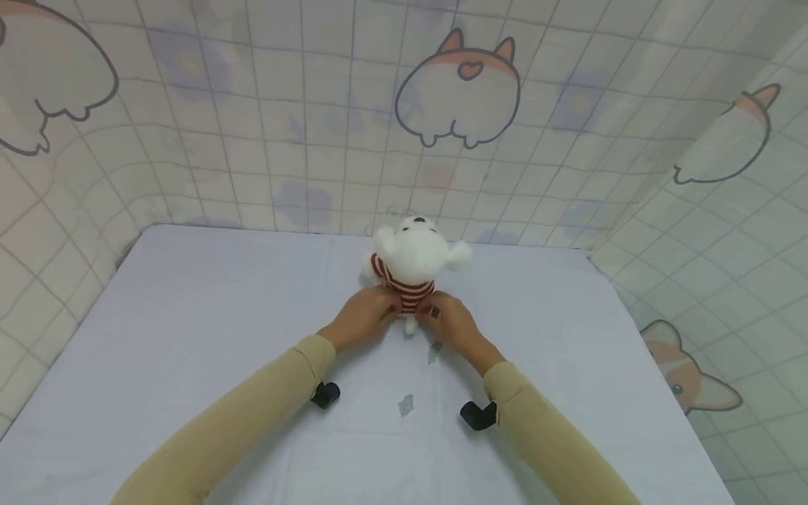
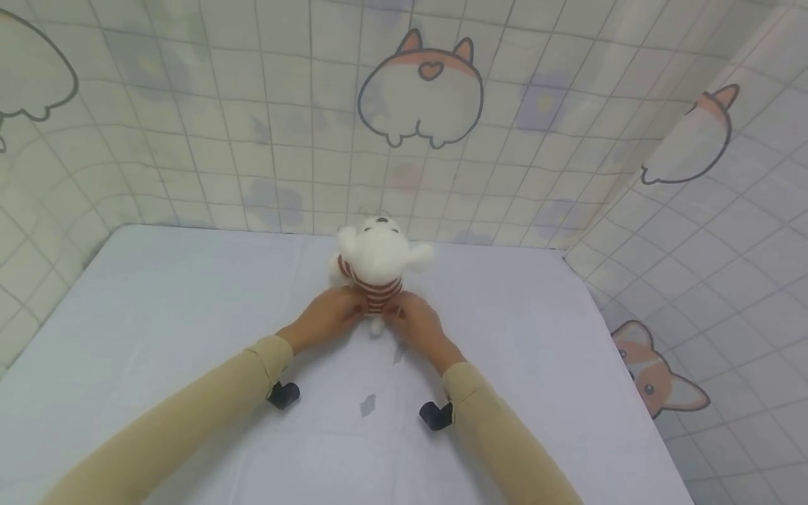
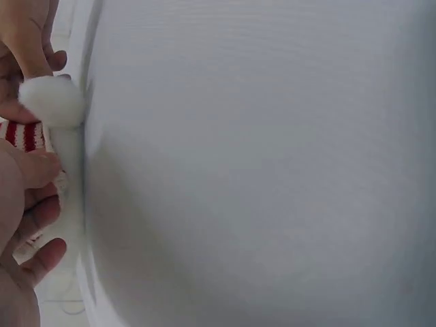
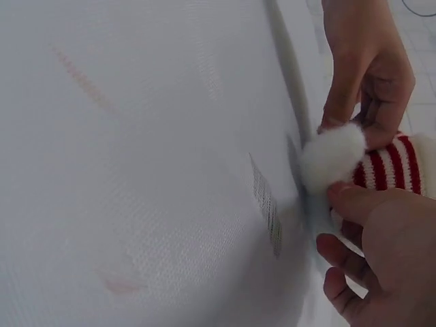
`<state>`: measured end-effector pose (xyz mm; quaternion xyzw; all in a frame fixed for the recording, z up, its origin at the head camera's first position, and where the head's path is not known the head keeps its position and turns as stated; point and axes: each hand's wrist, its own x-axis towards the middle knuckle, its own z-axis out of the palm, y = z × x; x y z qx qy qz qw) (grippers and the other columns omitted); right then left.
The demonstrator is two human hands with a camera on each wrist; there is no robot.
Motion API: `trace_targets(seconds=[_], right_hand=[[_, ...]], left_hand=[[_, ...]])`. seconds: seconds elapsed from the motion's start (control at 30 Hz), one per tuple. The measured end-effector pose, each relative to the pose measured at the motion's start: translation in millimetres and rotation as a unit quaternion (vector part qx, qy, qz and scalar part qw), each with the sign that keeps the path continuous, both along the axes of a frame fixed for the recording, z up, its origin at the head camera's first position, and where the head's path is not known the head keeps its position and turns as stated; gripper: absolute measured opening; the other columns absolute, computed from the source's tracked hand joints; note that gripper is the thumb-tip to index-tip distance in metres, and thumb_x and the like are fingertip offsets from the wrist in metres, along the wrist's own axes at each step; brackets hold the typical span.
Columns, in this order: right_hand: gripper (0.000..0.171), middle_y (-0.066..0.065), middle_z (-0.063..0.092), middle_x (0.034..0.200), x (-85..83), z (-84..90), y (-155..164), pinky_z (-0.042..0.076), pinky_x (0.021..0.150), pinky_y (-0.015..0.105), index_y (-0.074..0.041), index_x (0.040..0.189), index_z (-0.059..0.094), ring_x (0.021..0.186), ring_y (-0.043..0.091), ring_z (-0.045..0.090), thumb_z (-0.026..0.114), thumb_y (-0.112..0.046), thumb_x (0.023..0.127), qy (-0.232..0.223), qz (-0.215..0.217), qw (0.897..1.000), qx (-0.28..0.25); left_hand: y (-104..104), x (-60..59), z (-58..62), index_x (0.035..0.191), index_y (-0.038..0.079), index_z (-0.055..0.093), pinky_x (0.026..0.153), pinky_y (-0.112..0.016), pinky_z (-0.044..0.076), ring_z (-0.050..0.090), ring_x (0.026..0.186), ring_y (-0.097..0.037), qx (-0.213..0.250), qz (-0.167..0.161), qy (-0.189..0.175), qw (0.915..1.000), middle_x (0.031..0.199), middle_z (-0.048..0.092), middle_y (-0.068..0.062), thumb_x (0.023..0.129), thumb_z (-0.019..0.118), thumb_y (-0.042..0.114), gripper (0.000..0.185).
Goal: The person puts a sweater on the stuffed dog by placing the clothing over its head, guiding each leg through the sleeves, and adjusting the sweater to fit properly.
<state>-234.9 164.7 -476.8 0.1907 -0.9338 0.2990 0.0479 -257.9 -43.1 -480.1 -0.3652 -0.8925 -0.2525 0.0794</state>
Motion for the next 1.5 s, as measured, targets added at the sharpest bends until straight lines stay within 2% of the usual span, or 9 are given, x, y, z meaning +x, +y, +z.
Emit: trace_targets(seconds=[0.13,0.3,0.43,0.57,0.67,0.9,1.1,1.3,1.5], right_hand=[[0.009,0.004,0.064,0.093,-1.0,4.4,-2,0.053,0.071,0.031,-0.010,0.091,0.064,0.083,0.018,0.061,0.070,-0.005,0.086,0.078,-0.001,0.996,0.036],[0.012,0.004,0.063,0.100,-9.9,16.3,-2,0.054,0.074,0.035,-0.009,0.088,0.062,0.092,0.022,0.061,0.071,-0.004,0.082,0.172,0.004,0.981,0.090],[0.017,0.003,0.064,0.102,-18.6,23.8,5,0.054,0.068,0.034,-0.007,0.091,0.063,0.087,0.022,0.062,0.074,-0.004,0.078,0.201,0.017,0.969,0.142],[0.024,0.001,0.066,0.100,-25.4,25.0,9,0.052,0.062,0.032,-0.009,0.094,0.063,0.081,0.021,0.062,0.078,-0.005,0.076,0.215,0.021,0.961,0.171],[0.018,0.000,0.069,0.098,-29.7,23.2,11,0.053,0.065,0.031,-0.010,0.092,0.064,0.083,0.019,0.064,0.077,-0.006,0.080,0.210,0.024,0.963,0.169],[0.012,0.003,0.073,0.089,-32.9,22.5,14,0.055,0.070,0.034,-0.011,0.082,0.064,0.085,0.021,0.067,0.073,-0.003,0.082,0.146,0.018,0.973,0.178],[0.011,0.002,0.071,0.088,-33.4,21.7,13,0.055,0.069,0.034,-0.011,0.079,0.065,0.085,0.021,0.066,0.071,-0.003,0.083,0.115,0.022,0.974,0.193],[0.004,0.006,0.069,0.091,-27.7,25.4,9,0.055,0.073,0.038,-0.009,0.085,0.068,0.088,0.023,0.065,0.068,-0.012,0.087,0.066,0.008,0.980,0.188],[0.037,0.009,0.072,0.100,-29.9,28.0,2,0.054,0.085,0.043,-0.006,0.103,0.075,0.100,0.026,0.065,0.056,-0.037,0.097,-0.002,-0.038,0.990,0.134]], left_hand=[[1,-7.9,-2.3,0.092,0.013,0.062,0.080,-0.032,0.051,0.059,0.087,-0.015,0.008,0.011,0.001,0.9999,0.092,0.064,0.001,0.091,0.064,0.011,0.003],[2,-13.6,5.1,0.097,0.009,0.060,0.083,-0.032,0.050,0.057,0.091,-0.015,0.034,0.008,0.000,0.9994,0.096,0.062,0.000,0.093,0.061,0.008,0.004],[1,-14.1,10.6,0.100,0.009,0.061,0.085,-0.031,0.051,0.059,0.095,-0.015,0.036,0.008,-0.002,0.9993,0.100,0.062,-0.001,0.091,0.065,0.007,0.010],[0,-17.6,8.7,0.103,0.012,0.063,0.086,-0.031,0.051,0.059,0.098,-0.015,0.015,0.034,0.025,0.9990,0.102,0.063,0.001,0.086,0.070,0.008,0.019],[-2,-18.8,9.1,0.098,0.012,0.065,0.082,-0.034,0.051,0.059,0.095,-0.017,0.012,0.050,0.041,0.9978,0.099,0.064,0.000,0.084,0.071,0.008,0.016],[0,-24.5,8.4,0.088,0.012,0.065,0.082,-0.031,0.051,0.059,0.094,-0.016,-0.017,0.046,0.010,0.9987,0.096,0.066,0.001,0.084,0.070,0.006,0.008],[2,-28.8,8.8,0.087,0.012,0.070,0.081,-0.033,0.051,0.060,0.092,-0.018,-0.052,0.051,0.020,0.9972,0.093,0.069,0.000,0.082,0.073,0.009,0.007],[3,-22.8,9.3,0.092,0.011,0.075,0.082,-0.035,0.050,0.059,0.092,-0.019,-0.034,0.068,-0.004,0.9971,0.096,0.069,-0.002,0.091,0.066,0.023,0.015],[7,-21.1,3.7,0.083,0.008,0.074,0.084,-0.036,0.051,0.060,0.092,-0.021,0.027,0.107,0.004,0.9939,0.093,0.069,-0.004,0.090,0.068,0.026,0.020]])
